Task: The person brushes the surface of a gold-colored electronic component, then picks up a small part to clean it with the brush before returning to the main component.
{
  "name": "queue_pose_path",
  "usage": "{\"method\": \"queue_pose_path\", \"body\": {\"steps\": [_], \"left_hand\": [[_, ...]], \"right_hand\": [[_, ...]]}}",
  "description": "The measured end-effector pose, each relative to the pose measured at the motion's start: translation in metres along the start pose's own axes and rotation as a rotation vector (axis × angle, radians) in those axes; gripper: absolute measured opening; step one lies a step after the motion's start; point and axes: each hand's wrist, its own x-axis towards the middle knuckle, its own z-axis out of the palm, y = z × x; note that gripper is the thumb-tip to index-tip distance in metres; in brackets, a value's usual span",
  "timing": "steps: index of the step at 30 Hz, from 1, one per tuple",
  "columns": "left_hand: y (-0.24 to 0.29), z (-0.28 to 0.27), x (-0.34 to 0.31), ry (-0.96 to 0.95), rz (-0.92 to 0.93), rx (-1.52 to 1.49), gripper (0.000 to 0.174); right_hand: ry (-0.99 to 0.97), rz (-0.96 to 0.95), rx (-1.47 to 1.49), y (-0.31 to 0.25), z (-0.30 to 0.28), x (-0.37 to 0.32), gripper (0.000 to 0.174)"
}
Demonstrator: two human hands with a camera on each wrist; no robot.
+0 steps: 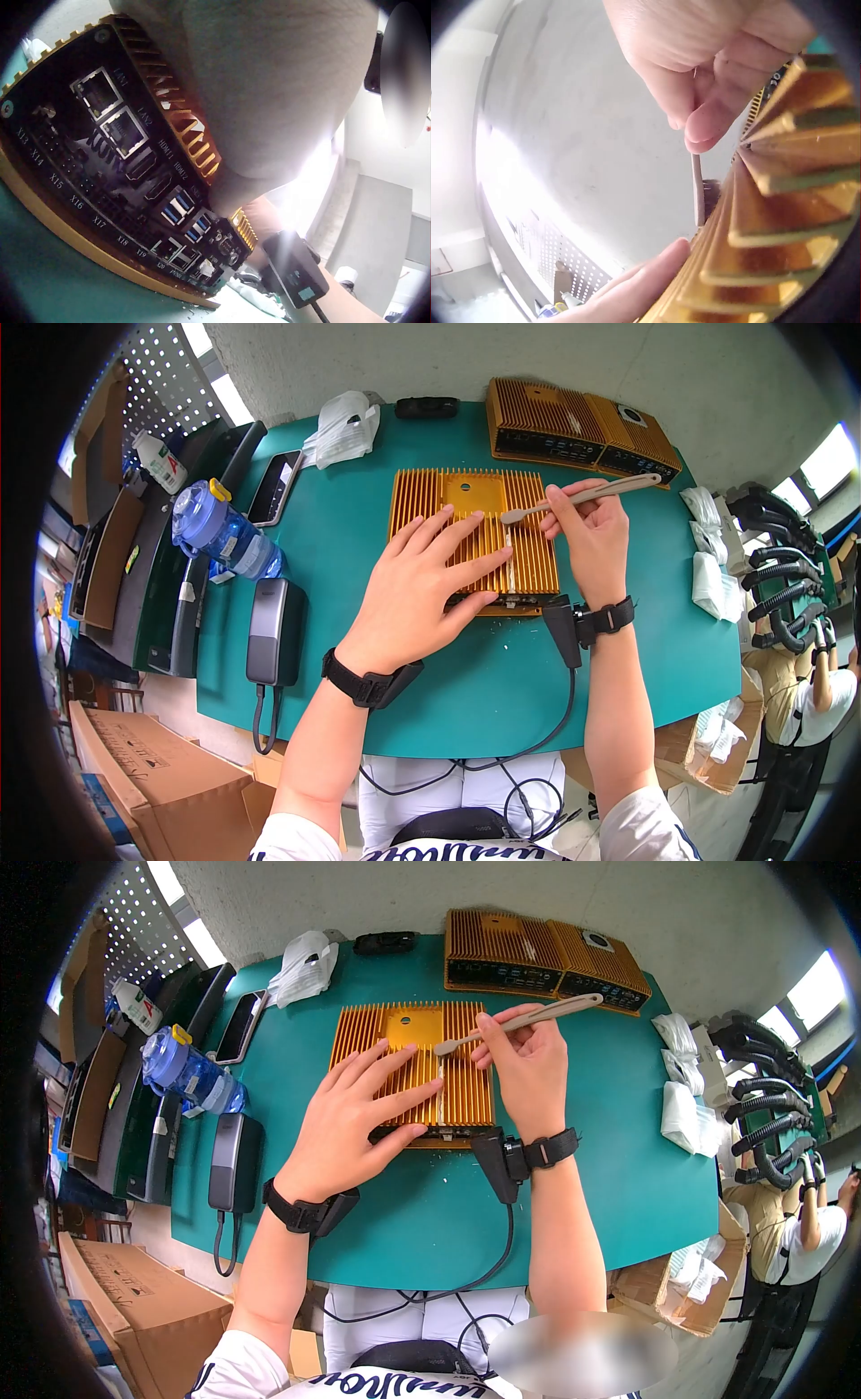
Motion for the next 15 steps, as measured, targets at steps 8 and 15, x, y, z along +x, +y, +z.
{"method": "queue_pose_path", "body": {"steps": [8, 15], "left_hand": [[0.0006, -0.0009, 0.0005, -0.005, -0.002, 0.005, 0.045], [-0.0003, -0.0006, 0.0000, -0.006, -0.001, 0.003, 0.045]], "right_hand": [[0.009, -0.035, -0.012, -0.0008, 0.0068, -0.0027, 0.013], [0.018, -0.029, 0.010, -0.0091, 0.0041, -0.0038, 0.014]]}}
